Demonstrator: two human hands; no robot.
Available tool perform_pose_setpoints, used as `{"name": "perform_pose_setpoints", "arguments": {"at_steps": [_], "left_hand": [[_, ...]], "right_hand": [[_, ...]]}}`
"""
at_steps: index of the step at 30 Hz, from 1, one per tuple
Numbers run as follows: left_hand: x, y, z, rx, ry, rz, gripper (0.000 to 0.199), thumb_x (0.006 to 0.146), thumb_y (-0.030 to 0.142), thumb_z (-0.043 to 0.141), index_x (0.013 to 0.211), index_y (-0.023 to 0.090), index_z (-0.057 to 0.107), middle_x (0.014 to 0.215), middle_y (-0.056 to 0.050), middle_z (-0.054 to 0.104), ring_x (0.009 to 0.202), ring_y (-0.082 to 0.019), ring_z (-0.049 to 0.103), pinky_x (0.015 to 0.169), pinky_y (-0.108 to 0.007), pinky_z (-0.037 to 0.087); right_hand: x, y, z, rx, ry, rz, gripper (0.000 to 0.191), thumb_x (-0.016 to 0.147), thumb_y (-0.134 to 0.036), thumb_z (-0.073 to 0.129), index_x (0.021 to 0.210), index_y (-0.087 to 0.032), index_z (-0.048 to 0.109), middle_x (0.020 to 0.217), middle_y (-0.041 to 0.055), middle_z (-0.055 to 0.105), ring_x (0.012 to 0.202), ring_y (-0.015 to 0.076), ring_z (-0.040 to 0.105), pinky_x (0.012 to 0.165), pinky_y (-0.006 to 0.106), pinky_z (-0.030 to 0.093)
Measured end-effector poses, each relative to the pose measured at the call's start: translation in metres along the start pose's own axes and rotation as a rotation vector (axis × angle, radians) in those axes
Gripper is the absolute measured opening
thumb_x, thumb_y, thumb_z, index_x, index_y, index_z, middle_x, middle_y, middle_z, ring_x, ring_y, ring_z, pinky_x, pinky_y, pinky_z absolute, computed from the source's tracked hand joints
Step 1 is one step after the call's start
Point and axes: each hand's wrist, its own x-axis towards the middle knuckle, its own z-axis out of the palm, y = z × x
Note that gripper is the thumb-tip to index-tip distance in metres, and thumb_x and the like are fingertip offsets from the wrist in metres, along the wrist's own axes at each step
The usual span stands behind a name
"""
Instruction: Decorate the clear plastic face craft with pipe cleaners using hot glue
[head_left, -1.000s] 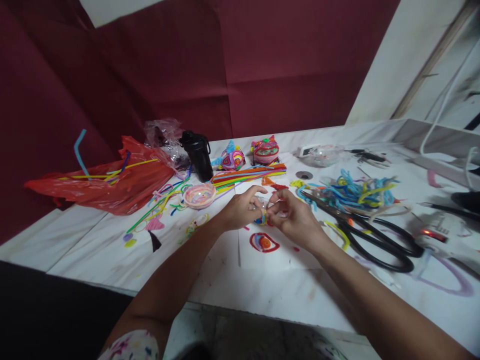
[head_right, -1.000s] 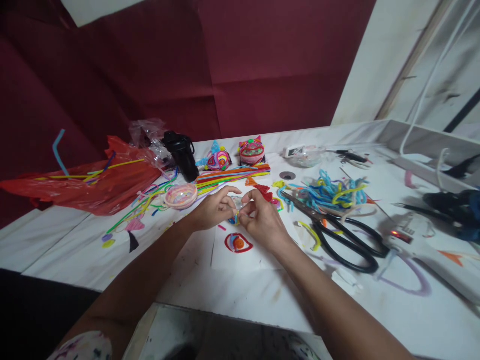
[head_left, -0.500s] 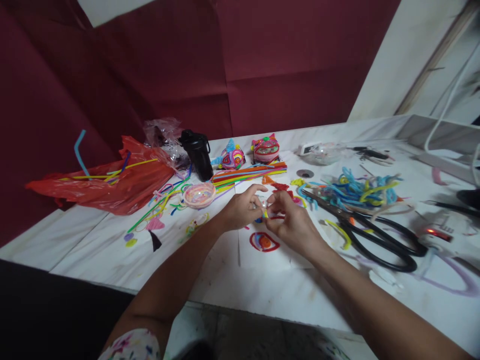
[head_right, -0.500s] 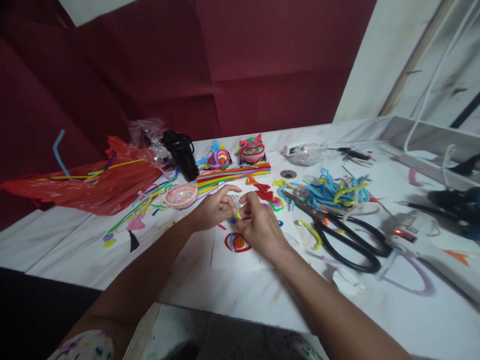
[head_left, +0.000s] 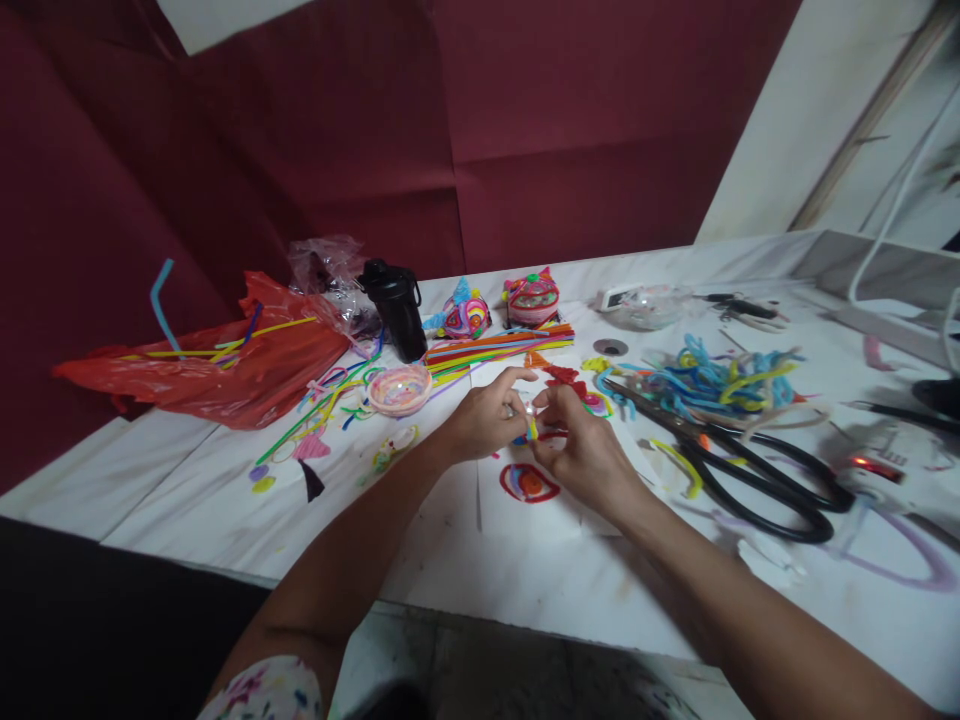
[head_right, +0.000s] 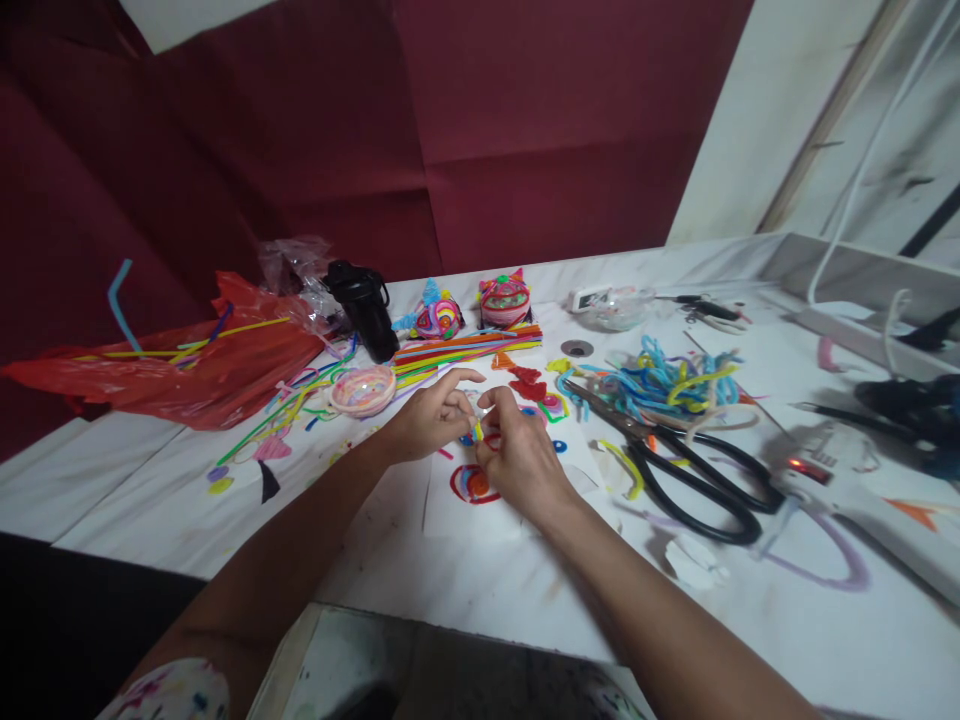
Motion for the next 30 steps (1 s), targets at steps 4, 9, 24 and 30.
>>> {"name": "perform_pose_setpoints", "arguments": {"at_steps": [4,9,24,30], "left_hand": [[0.000,0.001,0.001,0.007,0.007,-0.003,0.050,0.072,0.018,0.054,0.122,0.021,0.046,0.075,0.004,0.059,0.055,-0.008,0.052,0.052,-0.019,0.038],[0.000,0.003,0.002,0.018,0.011,-0.013,0.052,0.071,0.015,0.053,0.122,0.021,0.045,0.075,0.004,0.059,0.053,-0.007,0.051,0.050,-0.018,0.036],[0.000,0.002,0.006,0.057,0.072,0.027,0.055,0.070,0.013,0.052,0.124,0.021,0.047,0.076,0.004,0.063,0.054,-0.008,0.052,0.055,-0.020,0.039],[0.000,0.003,0.007,-0.025,0.132,0.001,0.050,0.078,0.021,0.053,0.128,0.022,0.048,0.082,0.001,0.067,0.064,-0.010,0.059,0.062,-0.020,0.044]], "right_hand": [[0.001,-0.002,-0.002,0.000,0.008,0.014,0.037,0.067,-0.018,0.052,0.101,-0.026,0.042,0.081,0.0003,0.066,0.073,0.0201,0.064,0.067,0.032,0.046],[0.001,-0.002,-0.003,0.003,-0.003,0.012,0.037,0.066,-0.015,0.052,0.099,-0.026,0.039,0.078,-0.0005,0.066,0.071,0.0197,0.064,0.066,0.032,0.045],[0.003,0.003,-0.003,0.048,-0.006,-0.008,0.035,0.067,-0.018,0.051,0.098,-0.026,0.036,0.079,-0.0007,0.063,0.071,0.0190,0.062,0.068,0.033,0.046],[0.004,0.010,-0.005,0.166,0.018,-0.010,0.035,0.068,-0.018,0.055,0.097,-0.026,0.038,0.080,-0.0022,0.059,0.073,0.0166,0.060,0.070,0.032,0.047]]}}
